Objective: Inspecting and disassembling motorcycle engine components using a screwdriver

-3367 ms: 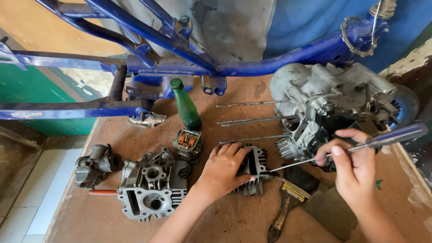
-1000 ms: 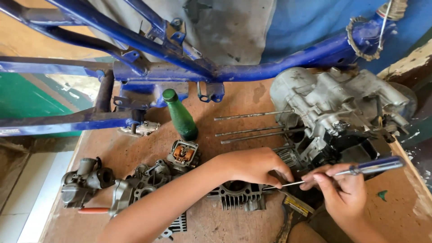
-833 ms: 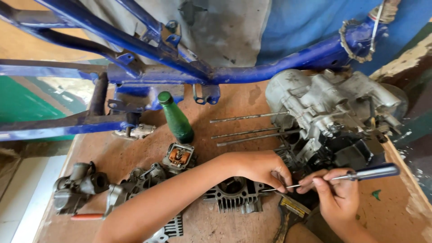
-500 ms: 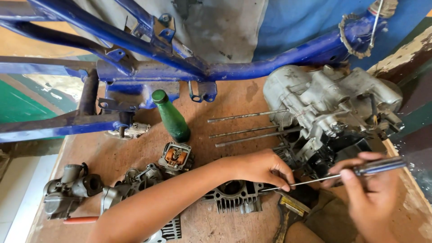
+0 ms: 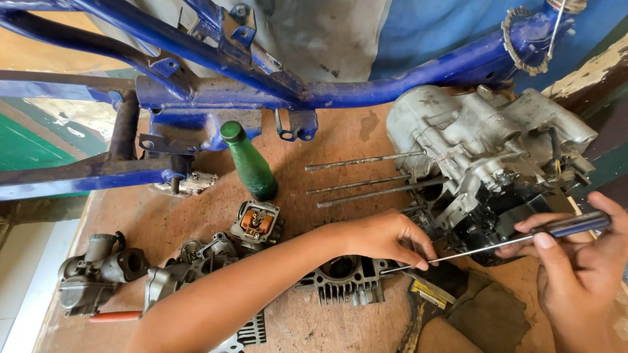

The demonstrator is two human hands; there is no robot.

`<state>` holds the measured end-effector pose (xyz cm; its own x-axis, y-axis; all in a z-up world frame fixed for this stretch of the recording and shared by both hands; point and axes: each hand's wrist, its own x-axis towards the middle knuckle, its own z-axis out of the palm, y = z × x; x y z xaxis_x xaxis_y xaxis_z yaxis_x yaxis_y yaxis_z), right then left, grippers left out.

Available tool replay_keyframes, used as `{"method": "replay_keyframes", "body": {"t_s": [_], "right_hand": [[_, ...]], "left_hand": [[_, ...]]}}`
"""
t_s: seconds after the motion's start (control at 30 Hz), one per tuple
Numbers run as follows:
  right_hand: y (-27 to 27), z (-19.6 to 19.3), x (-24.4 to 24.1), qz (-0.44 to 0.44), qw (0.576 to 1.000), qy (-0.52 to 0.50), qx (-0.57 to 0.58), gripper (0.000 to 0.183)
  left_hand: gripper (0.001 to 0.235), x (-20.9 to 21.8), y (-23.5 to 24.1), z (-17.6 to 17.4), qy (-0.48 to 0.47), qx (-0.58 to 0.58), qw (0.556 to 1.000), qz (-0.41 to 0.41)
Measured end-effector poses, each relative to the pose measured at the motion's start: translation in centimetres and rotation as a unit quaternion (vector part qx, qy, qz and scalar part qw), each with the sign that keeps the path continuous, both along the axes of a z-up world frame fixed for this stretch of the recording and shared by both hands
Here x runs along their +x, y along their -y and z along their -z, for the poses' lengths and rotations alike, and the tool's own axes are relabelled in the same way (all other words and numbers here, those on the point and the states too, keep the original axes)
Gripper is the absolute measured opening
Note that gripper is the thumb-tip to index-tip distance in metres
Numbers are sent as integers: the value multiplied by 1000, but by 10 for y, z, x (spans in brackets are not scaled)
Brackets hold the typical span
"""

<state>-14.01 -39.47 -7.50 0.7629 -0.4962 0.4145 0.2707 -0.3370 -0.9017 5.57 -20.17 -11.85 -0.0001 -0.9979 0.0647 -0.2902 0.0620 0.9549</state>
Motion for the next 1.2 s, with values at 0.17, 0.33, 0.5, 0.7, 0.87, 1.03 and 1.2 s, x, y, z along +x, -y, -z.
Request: {"method": "replay_keyframes", "body": {"t_s": [0.17,0.33,0.5,0.7,0.87,1.03,1.2], "right_hand": [[-14,0,-4,29,999,7,-27,63],[4,10,-6,4,999,23,-37,66],[-2,8,2,7,1000,22,-21,67],[-2,15,2,2,999,32,0,67],[-8,9,3,17,999,24,-37,64],[-3,8,2,13,999,7,-32,61],[-4,11,5,-8,987,23,-160,60]], "left_hand": [[20,1,0,-4,14,8,1000,13],[20,1,-2,-10,-1,15,1000,26],[21,1,-3,-5,-7,41,999,-1],[19,2,-3,0,20,11,1000,4],[19,1,-1,-3,40,26,999,4],[17,0,-2,-9,47,35,998,-2],[13,0,2,2,107,43,993,21]]}}
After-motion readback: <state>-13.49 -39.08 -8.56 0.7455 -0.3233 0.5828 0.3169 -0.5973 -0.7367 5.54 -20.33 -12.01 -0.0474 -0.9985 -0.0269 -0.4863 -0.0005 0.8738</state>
